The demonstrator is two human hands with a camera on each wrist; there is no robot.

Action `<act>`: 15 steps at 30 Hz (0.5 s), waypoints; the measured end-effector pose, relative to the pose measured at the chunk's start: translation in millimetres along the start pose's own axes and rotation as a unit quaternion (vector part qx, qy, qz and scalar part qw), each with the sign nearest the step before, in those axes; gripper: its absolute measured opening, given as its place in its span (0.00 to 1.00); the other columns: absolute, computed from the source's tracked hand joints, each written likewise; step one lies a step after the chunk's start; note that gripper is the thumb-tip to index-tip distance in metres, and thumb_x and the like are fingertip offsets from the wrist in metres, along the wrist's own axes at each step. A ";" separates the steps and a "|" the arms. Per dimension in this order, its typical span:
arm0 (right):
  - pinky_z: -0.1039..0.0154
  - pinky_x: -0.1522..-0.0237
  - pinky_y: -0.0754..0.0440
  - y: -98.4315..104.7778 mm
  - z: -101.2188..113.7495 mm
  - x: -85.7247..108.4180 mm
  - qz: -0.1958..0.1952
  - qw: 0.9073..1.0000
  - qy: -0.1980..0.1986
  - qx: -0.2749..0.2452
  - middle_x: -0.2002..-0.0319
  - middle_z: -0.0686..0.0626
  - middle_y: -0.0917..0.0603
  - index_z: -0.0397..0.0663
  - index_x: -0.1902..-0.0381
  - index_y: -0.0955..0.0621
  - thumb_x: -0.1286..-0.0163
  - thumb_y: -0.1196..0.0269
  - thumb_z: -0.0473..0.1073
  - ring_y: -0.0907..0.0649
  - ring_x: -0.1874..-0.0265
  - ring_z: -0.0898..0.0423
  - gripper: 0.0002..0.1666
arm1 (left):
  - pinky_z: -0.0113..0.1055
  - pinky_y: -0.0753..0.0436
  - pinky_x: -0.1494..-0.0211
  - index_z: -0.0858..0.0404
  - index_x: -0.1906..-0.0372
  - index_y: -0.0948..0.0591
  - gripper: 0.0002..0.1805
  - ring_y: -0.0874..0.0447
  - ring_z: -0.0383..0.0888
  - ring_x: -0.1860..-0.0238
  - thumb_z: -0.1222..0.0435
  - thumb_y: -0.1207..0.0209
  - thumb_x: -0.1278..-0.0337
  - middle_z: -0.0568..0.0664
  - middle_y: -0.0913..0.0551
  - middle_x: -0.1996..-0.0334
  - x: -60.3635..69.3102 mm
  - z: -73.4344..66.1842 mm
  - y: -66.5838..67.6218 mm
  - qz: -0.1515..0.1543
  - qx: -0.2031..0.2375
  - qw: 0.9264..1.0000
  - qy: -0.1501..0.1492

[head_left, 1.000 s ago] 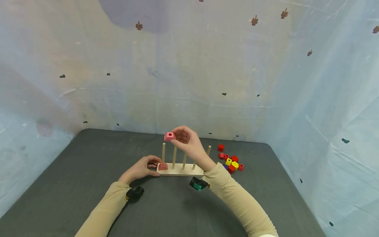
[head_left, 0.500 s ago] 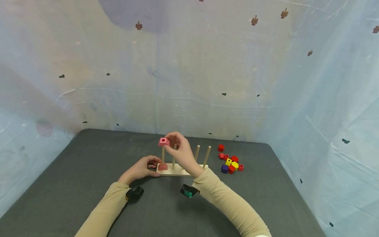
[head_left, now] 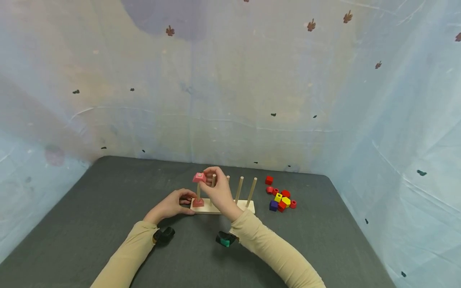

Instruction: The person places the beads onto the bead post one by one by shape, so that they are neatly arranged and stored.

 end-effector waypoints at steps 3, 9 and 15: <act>0.62 0.54 0.20 -2.4 -20.1 -2.3 -0.009 1.000 -0.024 -0.017 0.55 0.35 0.22 0.29 0.47 0.29 0.35 0.39 0.28 0.20 0.56 0.45 0.20 | 0.46 0.22 0.45 0.67 0.45 0.24 0.31 0.24 0.52 0.49 0.65 0.26 0.58 0.55 0.24 0.49 0.1 -0.8 0.4 0.002 -0.001 1.000 -0.002; 0.61 0.53 0.21 -8.1 -57.2 -1.3 -0.023 0.998 -0.063 0.001 0.57 0.45 0.21 0.39 0.52 0.25 0.37 0.37 0.31 0.20 0.57 0.52 0.15 | 0.47 0.23 0.44 0.66 0.45 0.24 0.30 0.24 0.53 0.48 0.66 0.26 0.57 0.56 0.24 0.48 0.2 -1.4 1.2 0.007 0.001 1.000 -0.005; 0.64 0.60 0.22 -12.1 -75.5 5.7 -0.017 0.996 -0.090 0.023 0.60 0.50 0.21 0.45 0.55 0.23 0.39 0.36 0.32 0.22 0.61 0.56 0.14 | 0.46 0.22 0.44 0.68 0.44 0.24 0.32 0.24 0.53 0.49 0.66 0.26 0.59 0.56 0.24 0.49 -0.9 0.2 0.6 0.006 0.004 1.000 -0.013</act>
Point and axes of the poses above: each hand's wrist, its own x-axis away from the middle knuckle, its own y-axis out of the back of the hand, z = x × y, the point moved 4 cm from there along -x, towards the middle knuckle
